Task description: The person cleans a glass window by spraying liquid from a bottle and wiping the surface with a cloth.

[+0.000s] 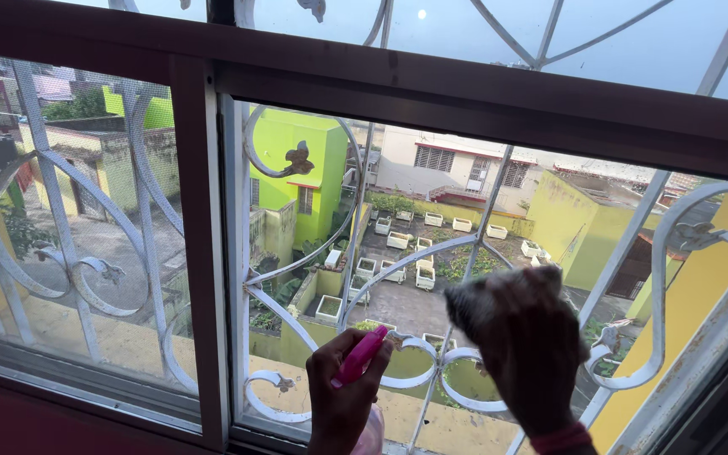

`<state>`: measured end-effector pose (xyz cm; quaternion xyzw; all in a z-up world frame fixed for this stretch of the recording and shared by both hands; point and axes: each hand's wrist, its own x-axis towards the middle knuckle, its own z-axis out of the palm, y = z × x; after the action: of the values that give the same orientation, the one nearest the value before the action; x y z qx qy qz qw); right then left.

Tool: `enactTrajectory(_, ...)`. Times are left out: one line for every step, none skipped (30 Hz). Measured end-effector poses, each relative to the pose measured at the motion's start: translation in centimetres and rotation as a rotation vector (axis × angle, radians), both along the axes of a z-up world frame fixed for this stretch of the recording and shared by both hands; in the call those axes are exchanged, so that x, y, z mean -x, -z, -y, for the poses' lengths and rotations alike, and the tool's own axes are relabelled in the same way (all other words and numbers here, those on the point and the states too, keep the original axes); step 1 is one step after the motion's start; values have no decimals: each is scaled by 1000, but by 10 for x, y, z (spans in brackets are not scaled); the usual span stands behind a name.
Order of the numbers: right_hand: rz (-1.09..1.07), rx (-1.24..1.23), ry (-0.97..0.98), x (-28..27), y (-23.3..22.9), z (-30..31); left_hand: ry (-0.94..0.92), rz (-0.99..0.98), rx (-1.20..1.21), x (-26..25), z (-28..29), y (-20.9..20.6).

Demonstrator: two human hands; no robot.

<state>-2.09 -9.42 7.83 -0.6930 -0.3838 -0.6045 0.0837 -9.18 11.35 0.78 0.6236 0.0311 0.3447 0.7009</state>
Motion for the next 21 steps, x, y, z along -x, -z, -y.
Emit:
enactTrajectory(-2, 1, 1, 4, -18, -3, 1, -2, 1, -1, -2, 1)
enactTrajectory(11, -57, -3, 5, -32, -7, -2, 17, -26, -3, -5, 2)
enactTrajectory(26, -113, -7, 7, -39, -9, -4, 38, -51, -5, -6, 3)
enactTrajectory(26, -110, -5, 8, -39, -11, -2, 38, -48, -5, -8, 5)
enactTrajectory(21, -73, 2, 7, -35, -12, 17, 32, -31, -5, -11, 6)
enactTrajectory(15, -36, 9, 3, -28, -13, 36, 27, -15, -6, -13, 8)
enactTrajectory(18, -35, 4, -2, -14, -15, 32, 30, -13, -7, -16, 9)
enactTrajectory(55, 68, 62, -4, 4, -19, 38, 38, 4, -8, -18, 10)
enactTrajectory(89, 170, 121, -7, 24, -21, 45, 43, 21, -8, -20, 12)
enactTrajectory(88, 171, 118, -8, 42, -21, 42, 42, 23, -9, -23, 14)
enactTrajectory(59, 228, 112, -7, 59, -21, 31, 26, 8, -9, -27, 16)
enactTrajectory(31, 284, 106, -9, 69, -20, 21, 10, -8, -10, -30, 17)
enactTrajectory(31, 285, 106, -13, 72, -18, 21, 10, -7, -11, -32, 18)
enactTrajectory(20, 300, 94, -14, 72, -17, 36, 25, -10, -12, -35, 18)
enactTrajectory(6, 314, 82, -12, 70, -17, 51, 38, -14, -13, -38, 19)
enactTrajectory(4, 313, 82, -11, 63, -20, 51, 37, -14, -14, -41, 18)
enactTrajectory(3, 262, 96, -11, 51, -21, 85, 54, -14, -17, -44, 17)
enactTrajectory(2, 212, 110, -10, 36, -23, 120, 71, -13, -19, -46, 16)
enactTrajectory(2, 210, 113, -9, 18, -23, 123, 71, -14, -22, -48, 13)
enactTrajectory(32, 162, 126, -9, -1, -23, 143, 97, -28, -24, -50, 10)
enactTrajectory(59, 115, 138, -6, -16, -23, 164, 120, -40, -26, -53, 7)
